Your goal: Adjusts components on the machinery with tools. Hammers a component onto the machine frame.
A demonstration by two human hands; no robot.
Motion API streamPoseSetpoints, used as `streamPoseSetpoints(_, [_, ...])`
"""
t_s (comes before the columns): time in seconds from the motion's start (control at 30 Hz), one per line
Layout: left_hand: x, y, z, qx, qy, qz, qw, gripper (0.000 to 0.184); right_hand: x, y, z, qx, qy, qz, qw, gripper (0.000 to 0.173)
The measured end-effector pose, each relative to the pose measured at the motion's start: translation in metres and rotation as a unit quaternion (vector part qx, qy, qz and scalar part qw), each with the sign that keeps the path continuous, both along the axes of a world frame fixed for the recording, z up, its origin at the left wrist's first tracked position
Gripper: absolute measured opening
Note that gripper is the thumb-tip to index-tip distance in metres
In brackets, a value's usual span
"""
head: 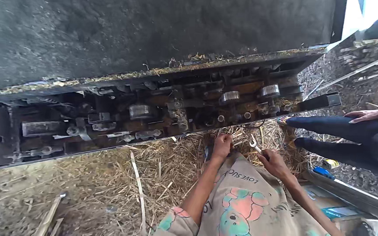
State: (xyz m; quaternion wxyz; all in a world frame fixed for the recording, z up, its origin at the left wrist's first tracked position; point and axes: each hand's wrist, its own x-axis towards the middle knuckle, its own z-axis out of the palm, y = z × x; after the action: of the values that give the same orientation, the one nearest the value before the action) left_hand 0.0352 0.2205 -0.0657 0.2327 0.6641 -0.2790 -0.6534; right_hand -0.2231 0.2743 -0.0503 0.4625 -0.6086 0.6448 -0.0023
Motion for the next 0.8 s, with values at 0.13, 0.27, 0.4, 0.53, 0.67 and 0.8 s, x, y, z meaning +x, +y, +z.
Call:
streamPoseSetpoints(0.13, [-0.011, -0.009, -0.008, 0.029, 0.049, 0.115, 0.992, 0.043, 0.008, -0.008, 0.011, 0.010, 0.013, 0.002, 1.000, 0.035])
streamPoseSetpoints(0.27, [-0.012, -0.017, -0.013, 0.005, 0.057, 0.113, 0.992, 0.048, 0.008, -0.020, 0.021, 0.003, 0.017, -0.007, 1.000, 0.035])
streamPoseSetpoints(0.4, [-0.012, -0.025, -0.017, 0.013, 0.090, 0.154, 0.984, 0.060, 0.003, -0.023, 0.019, -0.009, 0.024, -0.003, 1.000, 0.035])
streamPoseSetpoints(0.53, [-0.009, -0.026, -0.019, 0.056, 0.121, 0.224, 0.965, 0.068, 0.000, -0.017, 0.014, -0.014, 0.023, -0.005, 1.000, 0.035])
streamPoseSetpoints(0.67, [-0.001, -0.015, 0.004, -0.018, 0.013, 0.120, 0.992, 0.057, -0.002, -0.010, 0.011, 0.001, 0.020, -0.013, 1.000, 0.036])
streamPoseSetpoints(0.8, [0.009, -0.014, 0.020, -0.239, -0.223, 0.009, 0.945, 0.043, -0.004, -0.017, 0.017, 0.006, 0.020, -0.035, 0.999, 0.036])
